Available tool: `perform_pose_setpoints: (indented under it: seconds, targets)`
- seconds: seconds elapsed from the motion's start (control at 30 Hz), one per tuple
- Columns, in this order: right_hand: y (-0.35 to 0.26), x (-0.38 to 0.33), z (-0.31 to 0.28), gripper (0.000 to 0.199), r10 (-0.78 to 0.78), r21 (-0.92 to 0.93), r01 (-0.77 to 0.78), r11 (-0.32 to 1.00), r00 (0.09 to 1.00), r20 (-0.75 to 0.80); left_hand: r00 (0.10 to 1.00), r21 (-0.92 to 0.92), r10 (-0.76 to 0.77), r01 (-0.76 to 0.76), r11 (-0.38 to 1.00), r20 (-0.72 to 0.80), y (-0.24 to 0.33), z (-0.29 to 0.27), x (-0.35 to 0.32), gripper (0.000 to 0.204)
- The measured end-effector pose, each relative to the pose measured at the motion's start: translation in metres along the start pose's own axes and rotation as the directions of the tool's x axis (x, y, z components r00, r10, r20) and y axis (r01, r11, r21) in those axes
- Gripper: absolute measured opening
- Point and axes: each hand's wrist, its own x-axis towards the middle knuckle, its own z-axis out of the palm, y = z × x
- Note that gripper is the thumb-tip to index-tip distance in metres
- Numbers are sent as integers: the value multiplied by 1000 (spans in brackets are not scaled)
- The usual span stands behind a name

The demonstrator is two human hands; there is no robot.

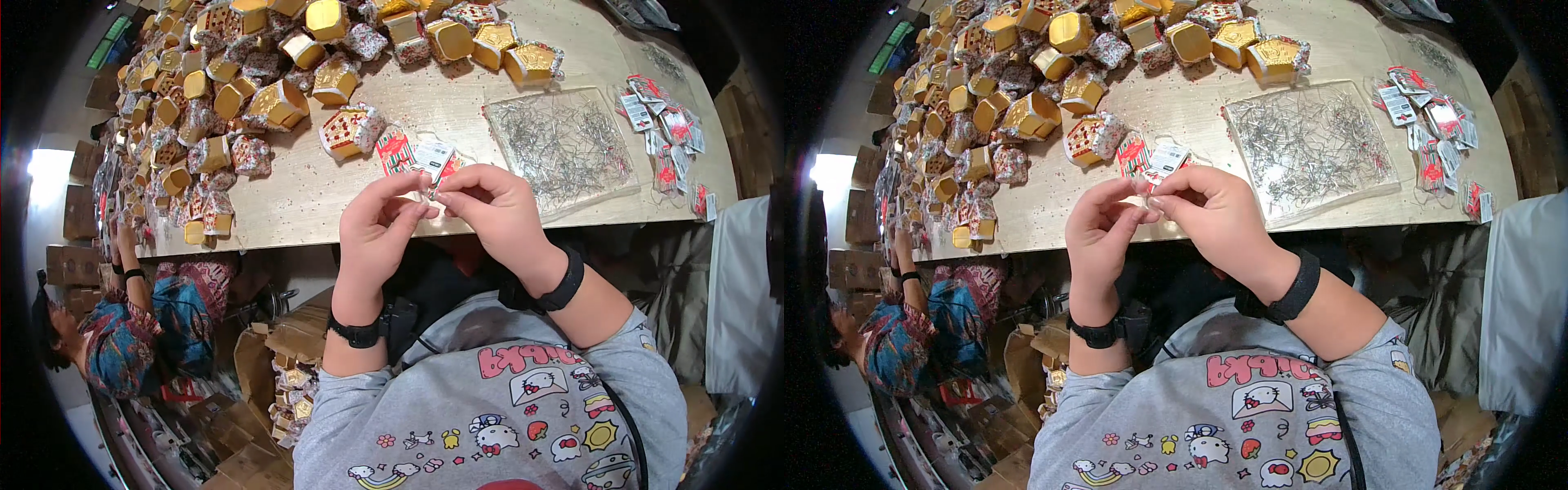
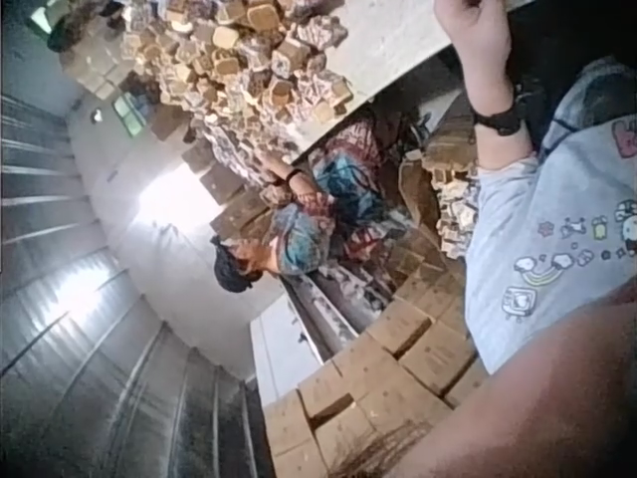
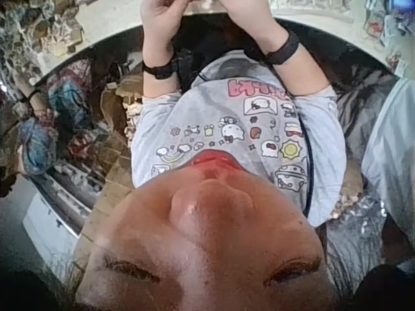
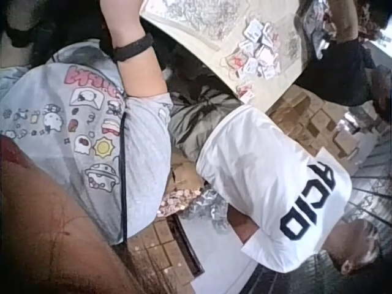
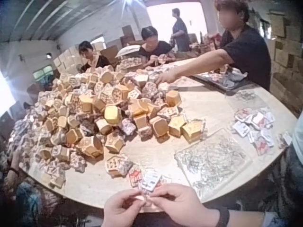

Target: Apply labels or stickers to packaged products and organize them.

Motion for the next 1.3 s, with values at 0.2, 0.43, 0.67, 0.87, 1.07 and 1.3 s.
perform_pose_setpoints:
  seconds: [0.2,0.43,0.67,0.87,1.07,1.3]
  targets:
    - [0,-3,-4,7,-2,-66,2,998,1000,-2,999,-208,36,-37,978,-12,-5,-10,-3,42]
    - [4,-4,0,5,-128,-102,134,986,990,63,980,-32,-117,123,992,159,9,-5,-1,34]
    - [6,-2,1,5,-182,-24,184,983,981,72,996,290,82,-72,954,-23,15,-4,-2,18]
    - [0,-4,3,10,140,320,-194,927,973,185,911,476,408,-384,791,57,23,0,-4,17]
    - [-4,-4,8,18,197,229,-220,948,973,118,877,551,464,-451,702,125,32,5,-5,17]
    - [-8,-8,9,18,247,257,-287,923,953,177,848,612,527,-447,653,57,24,10,-8,17]
